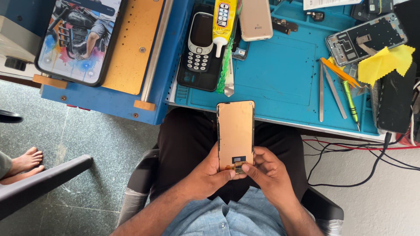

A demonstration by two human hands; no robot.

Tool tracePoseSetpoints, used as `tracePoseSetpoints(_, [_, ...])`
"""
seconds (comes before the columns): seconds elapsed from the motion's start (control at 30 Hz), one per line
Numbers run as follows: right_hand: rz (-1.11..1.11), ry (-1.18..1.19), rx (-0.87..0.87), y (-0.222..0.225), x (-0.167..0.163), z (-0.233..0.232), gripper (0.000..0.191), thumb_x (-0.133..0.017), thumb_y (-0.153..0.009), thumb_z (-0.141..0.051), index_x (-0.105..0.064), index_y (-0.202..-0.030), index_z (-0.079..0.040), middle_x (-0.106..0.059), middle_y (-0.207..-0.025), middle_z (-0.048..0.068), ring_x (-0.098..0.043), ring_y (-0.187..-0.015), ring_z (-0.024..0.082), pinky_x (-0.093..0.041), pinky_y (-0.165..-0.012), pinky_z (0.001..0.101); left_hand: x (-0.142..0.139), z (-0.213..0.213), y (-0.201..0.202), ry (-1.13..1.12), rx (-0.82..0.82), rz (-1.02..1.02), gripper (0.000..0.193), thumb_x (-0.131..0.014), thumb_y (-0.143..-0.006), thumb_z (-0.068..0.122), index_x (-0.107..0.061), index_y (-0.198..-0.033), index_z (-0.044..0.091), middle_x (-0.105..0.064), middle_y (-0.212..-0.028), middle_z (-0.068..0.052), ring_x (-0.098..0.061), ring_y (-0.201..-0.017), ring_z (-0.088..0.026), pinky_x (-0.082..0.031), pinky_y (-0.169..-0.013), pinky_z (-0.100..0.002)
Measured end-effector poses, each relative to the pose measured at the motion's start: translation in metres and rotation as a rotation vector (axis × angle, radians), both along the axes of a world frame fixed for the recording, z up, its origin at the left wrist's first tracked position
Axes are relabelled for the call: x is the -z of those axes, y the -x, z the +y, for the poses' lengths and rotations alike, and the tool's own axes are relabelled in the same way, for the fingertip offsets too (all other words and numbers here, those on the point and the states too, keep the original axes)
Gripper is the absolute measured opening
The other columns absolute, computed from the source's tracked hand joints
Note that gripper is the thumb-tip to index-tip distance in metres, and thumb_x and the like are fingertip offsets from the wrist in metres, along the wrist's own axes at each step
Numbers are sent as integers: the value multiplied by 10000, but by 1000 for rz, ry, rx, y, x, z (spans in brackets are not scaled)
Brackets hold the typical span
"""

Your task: The person uses a heat gun and tweezers to work on a smartphone screen assembly. They then pick up a different phone, inspect it, and place it on a heating device. Finally, they handle the screen assembly again.

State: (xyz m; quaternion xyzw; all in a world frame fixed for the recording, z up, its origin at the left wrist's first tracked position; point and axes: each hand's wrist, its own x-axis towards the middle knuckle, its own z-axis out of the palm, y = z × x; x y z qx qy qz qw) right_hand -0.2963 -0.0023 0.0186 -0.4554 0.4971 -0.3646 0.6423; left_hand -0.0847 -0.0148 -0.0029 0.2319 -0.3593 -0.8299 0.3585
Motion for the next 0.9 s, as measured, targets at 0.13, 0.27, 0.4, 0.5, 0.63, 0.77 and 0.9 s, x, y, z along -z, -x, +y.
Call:
tracePoseSetpoints(0.13, [-8, 0, -15, 2, -1, 2, 351, -662, -969, -47, -570, -1299, 31, -762, -1026, 135, -730, -984, 161, -597, -876, 316, 0, 2, -1, 71, -2, -8, 724, -416, -932, -151, -171, -1581, 58, -509, -1348, -136, -580, -1278, -182, -539, -1140, -465])
tracePoseSetpoints(0.27, [-14, -32, 9, 2, -1, 0, 387, -655, -949, -36, -563, -1319, 34, -766, -1056, 143, -729, -1008, 165, -595, -885, 322, 0, 1, 0, 6, -1, 48, 833, -374, -861, -170, -103, -1600, 104, -467, -1384, -127, -544, -1322, -205, -512, -1149, -501])
tracePoseSetpoints(0.4, [19, -33, 14, 2, 0, 0, 393, -658, -947, -31, -563, -1322, 39, -768, -1049, 147, -730, -1004, 164, -600, -875, 320, -1, 0, 0, -3, 22, 24, 863, -359, -846, -181, -65, -1601, 116, -431, -1433, -144, -522, -1398, -236, -466, -1152, -532])
tracePoseSetpoints(0.5, [20, -35, 11, 3, 1, 1, 393, -656, -949, -37, -563, -1324, 34, -769, -1035, 146, -737, -993, 163, -609, -862, 319, -1, -1, 0, 4, 34, 39, 874, -346, -846, -183, -36, -1606, 117, -415, -1457, -151, -509, -1421, -251, -443, -1144, -553])
tracePoseSetpoints(0.63, [-4, -20, 7, 2, 1, 1, 386, -661, -954, -32, -565, -1322, 32, -763, -1035, 144, -731, -987, 160, -603, -861, 314, -1, -1, -1, -13, 36, 97, 881, -351, -850, -177, -32, -1616, 119, -412, -1460, -145, -503, -1417, -248, -435, -1157, -551])
tracePoseSetpoints(0.77, [-26, -27, 26, 0, -3, 3, 360, -661, -954, -20, -577, -1300, 36, -754, -1044, 128, -725, -986, 156, -597, -861, 312, -2, 3, 0, 32, -13, 5, 786, -450, -921, -138, -136, -1604, 90, -481, -1415, -123, -542, -1336, -195, -510, -1140, -450])
tracePoseSetpoints(0.9, [-93, -52, 41, 1, -4, 8, 348, -666, -953, -11, -574, -1285, 37, -740, -1061, 110, -708, -980, 145, -595, -849, 310, 1, 9, 6, 10, -59, 0, 699, -504, -964, -78, -220, -1588, 58, -552, -1322, -102, -589, -1215, -139, -539, -1040, -351])
